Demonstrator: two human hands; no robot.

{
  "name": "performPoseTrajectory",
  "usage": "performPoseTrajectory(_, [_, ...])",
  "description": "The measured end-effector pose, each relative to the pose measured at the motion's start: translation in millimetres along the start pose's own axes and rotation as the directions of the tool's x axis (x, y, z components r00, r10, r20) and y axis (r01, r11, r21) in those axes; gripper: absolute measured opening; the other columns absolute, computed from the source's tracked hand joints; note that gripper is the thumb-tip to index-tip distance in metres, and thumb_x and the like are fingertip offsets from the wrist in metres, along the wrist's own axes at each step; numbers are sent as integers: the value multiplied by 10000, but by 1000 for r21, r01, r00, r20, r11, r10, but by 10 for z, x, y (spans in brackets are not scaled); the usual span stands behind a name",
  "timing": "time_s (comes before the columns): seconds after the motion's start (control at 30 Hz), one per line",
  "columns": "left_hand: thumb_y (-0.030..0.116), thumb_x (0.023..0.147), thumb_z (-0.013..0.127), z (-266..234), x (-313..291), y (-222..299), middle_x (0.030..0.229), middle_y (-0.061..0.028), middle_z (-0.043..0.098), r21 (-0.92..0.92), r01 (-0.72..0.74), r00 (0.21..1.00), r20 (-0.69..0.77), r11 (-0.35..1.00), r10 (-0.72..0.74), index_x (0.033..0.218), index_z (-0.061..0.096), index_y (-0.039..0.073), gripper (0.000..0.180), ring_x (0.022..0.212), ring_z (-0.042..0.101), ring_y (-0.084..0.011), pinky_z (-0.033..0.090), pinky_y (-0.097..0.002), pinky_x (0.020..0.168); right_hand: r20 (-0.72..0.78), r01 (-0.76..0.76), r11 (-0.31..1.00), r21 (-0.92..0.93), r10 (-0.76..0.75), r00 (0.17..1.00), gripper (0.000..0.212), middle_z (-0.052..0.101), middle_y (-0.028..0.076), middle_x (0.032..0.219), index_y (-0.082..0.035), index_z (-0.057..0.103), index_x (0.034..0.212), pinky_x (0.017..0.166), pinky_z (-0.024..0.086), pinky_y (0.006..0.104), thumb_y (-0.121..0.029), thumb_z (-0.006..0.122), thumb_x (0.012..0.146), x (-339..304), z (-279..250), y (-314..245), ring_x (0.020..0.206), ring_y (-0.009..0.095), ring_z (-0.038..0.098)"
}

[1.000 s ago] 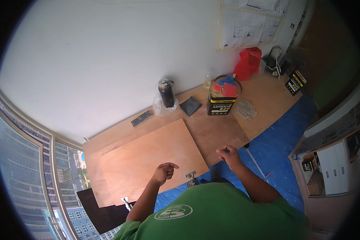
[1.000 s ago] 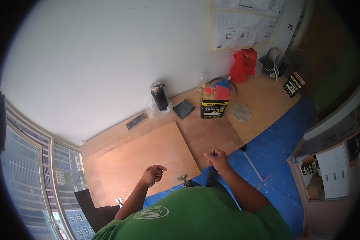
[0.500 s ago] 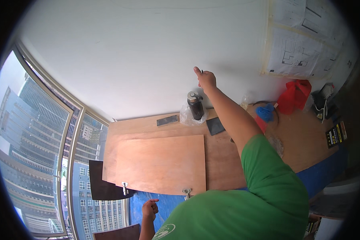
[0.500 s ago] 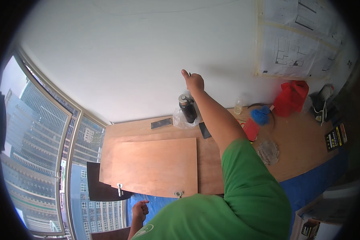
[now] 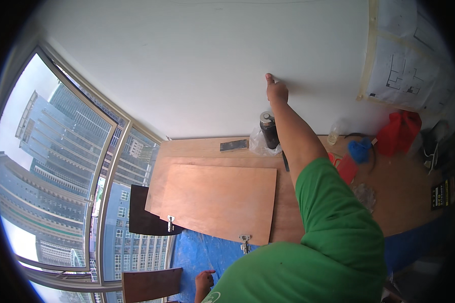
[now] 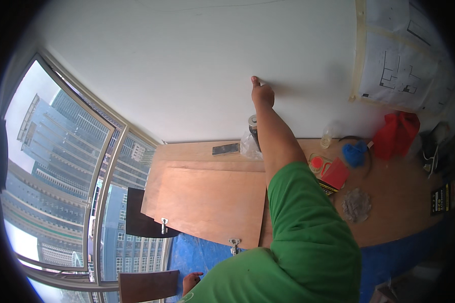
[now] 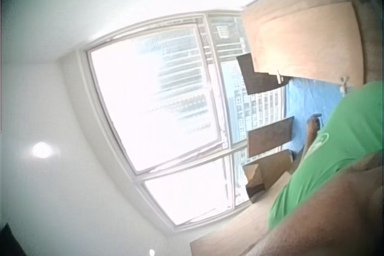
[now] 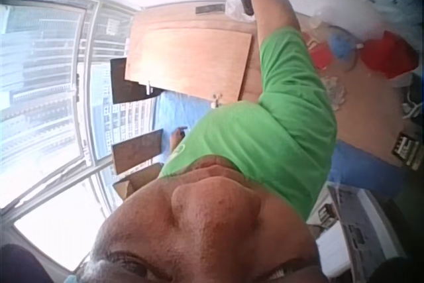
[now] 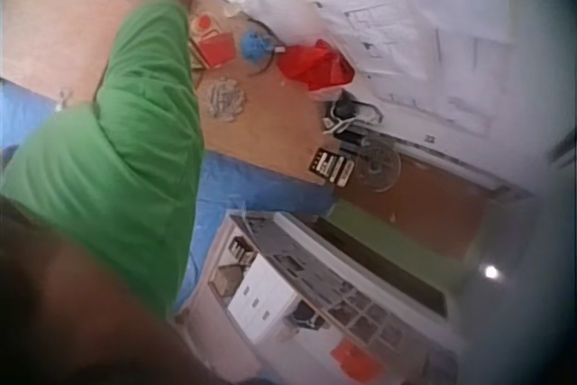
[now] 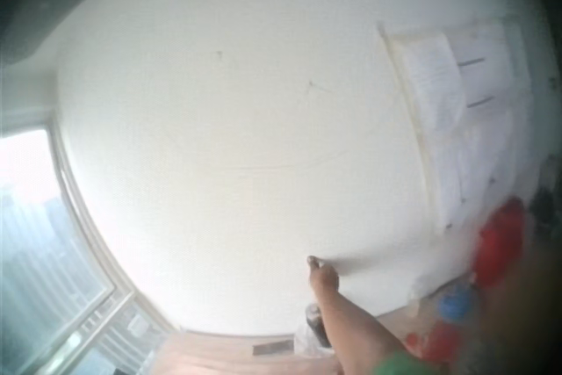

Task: The person assembles a wooden cabinet door by attaching metal hinges to a flat wooden panel using a screwdriver. They position the panel on a workbench, align the hinges, and tighten screws to secure them. The person also retrieves additional hardware from a drawer.

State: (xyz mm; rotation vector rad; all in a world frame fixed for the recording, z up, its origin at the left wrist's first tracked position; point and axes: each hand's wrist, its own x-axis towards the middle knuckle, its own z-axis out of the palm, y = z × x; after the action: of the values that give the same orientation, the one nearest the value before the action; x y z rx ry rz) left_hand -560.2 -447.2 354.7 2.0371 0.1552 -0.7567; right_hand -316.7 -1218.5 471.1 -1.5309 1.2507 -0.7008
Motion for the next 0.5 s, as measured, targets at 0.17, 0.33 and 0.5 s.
performPoseTrajectory(0.17, [13, 820, 458, -107, 42, -24, 548, 42, 376, -404, 195, 977, 2, 894, -213, 1007, 636, -95, 280, 394, 283, -76, 213, -269, 373, 0, 51, 995, -81, -52, 999, 556, 644, 105, 655, -5, 631, 802, 538, 519, 387, -544, 610, 938, -180, -115, 457, 515, 231, 636])
performPoseTrajectory(0.33, [58, 830, 481, -86, -62, -196, 567, -13, 422, -579, 310, 938, 59, 754, -341, 998, 600, -62, 238, 403, 305, -110, 236, -273, 380, 666, -261, 906, 333, -31, 745, 320, 557, 46, 610, -84, 542, 771, 462, 482, 341, -321, 696, 920, -1447, -127, 1245, 518, 159, 576])
performPoseTrajectory(0.5, [36, 838, 473, -164, -16, -233, 694, -51, 537, -792, 270, 955, 149, 548, -255, 987, 561, 2, 177, 490, 392, -127, 319, -273, 456, 914, -301, 930, -211, 297, 275, 299, 555, 38, 615, -59, 578, 842, 509, 507, 351, -324, 662, 952, -3197, -616, 2426, 547, 170, 594])
